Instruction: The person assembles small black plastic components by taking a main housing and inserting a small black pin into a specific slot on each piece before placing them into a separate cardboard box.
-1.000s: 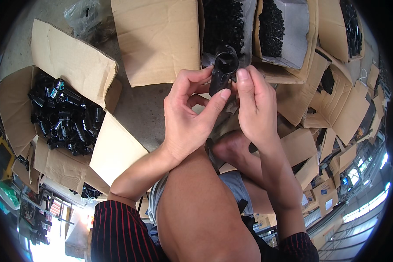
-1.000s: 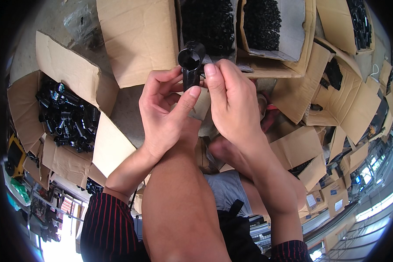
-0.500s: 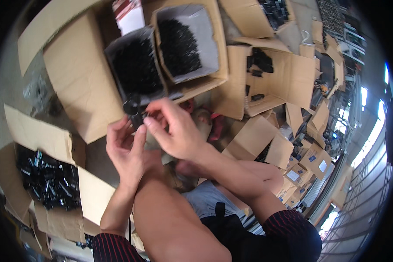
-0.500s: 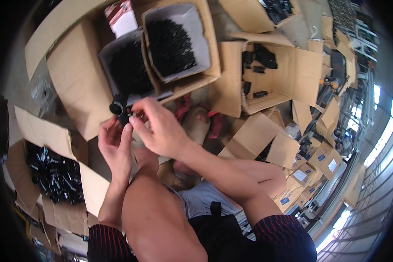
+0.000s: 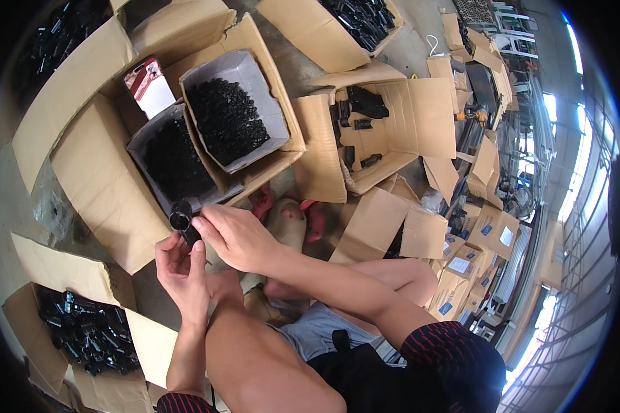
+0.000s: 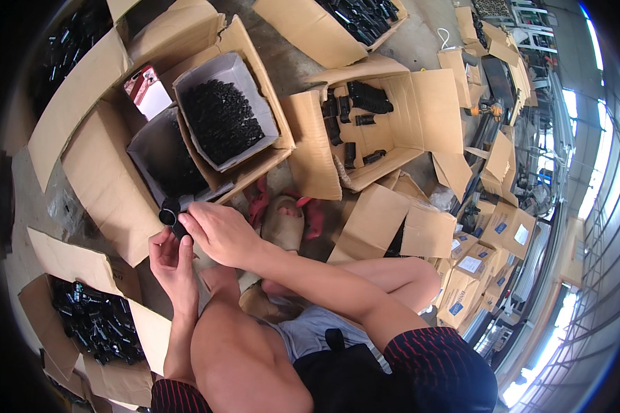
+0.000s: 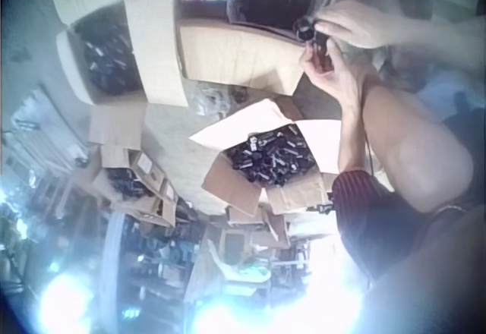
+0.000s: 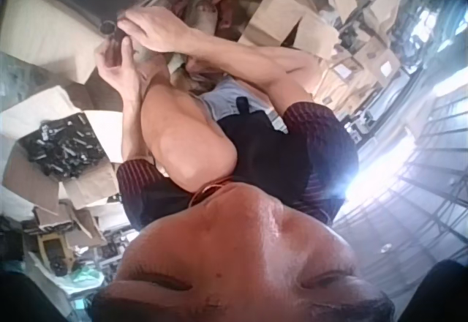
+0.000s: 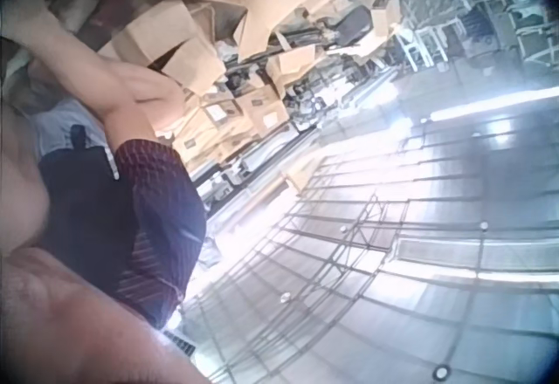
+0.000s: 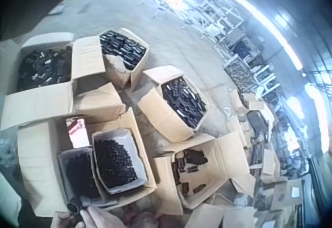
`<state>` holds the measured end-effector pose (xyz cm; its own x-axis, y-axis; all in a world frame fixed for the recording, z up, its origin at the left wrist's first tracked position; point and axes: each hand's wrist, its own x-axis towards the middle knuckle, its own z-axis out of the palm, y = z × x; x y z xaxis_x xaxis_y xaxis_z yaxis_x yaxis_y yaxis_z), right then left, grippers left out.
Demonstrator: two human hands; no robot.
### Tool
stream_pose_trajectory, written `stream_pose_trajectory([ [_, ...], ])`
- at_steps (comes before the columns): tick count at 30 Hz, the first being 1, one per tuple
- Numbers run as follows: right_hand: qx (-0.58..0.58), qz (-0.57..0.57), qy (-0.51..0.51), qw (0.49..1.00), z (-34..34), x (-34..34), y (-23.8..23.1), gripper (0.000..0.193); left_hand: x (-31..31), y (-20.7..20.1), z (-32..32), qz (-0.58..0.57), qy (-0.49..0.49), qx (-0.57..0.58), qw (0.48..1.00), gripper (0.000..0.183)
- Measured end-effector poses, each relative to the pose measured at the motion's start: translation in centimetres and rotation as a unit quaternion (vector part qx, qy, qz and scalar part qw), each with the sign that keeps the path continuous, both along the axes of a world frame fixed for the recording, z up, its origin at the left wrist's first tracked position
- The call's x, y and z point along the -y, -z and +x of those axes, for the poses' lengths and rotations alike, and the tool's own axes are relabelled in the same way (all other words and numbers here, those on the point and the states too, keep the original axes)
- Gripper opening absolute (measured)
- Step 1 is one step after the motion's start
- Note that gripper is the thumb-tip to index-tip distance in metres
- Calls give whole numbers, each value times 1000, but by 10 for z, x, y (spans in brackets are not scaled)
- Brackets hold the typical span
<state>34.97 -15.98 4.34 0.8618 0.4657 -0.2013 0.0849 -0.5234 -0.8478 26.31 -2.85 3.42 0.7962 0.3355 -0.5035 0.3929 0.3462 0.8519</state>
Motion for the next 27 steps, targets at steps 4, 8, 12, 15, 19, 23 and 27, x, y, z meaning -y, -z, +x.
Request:
stream_pose_trajectory([
  [4, 28, -3, 99, 995, 12, 24, -13, 35, -14, -10, -9, -37, -22, -26, 999, 26],
  [8, 87, -185, 368, 907, 70, 143, 6, 41, -72, -48, -40, -132, -159, -65, 976, 35],
  [12, -17, -466, 423, 777, 109, 323, 53, 41, -129, -50, -90, -93, -327, 48, 939, 52],
  [15, -170, -535, 405, 722, 125, 390, 98, 34, -160, -47, -120, -12, -407, 65, 911, 57],
  [19, -223, -521, 387, 727, 129, 430, 155, 18, -142, -50, -107, -19, -502, -7, 865, 59],
  [23, -276, -631, 233, 687, 128, 478, 174, 53, -88, -40, -80, -41, -291, -50, 955, 44],
  [27, -116, -658, 271, 693, 135, 422, 156, 57, -54, -44, -35, -135, -45, -58, 988, 30],
])
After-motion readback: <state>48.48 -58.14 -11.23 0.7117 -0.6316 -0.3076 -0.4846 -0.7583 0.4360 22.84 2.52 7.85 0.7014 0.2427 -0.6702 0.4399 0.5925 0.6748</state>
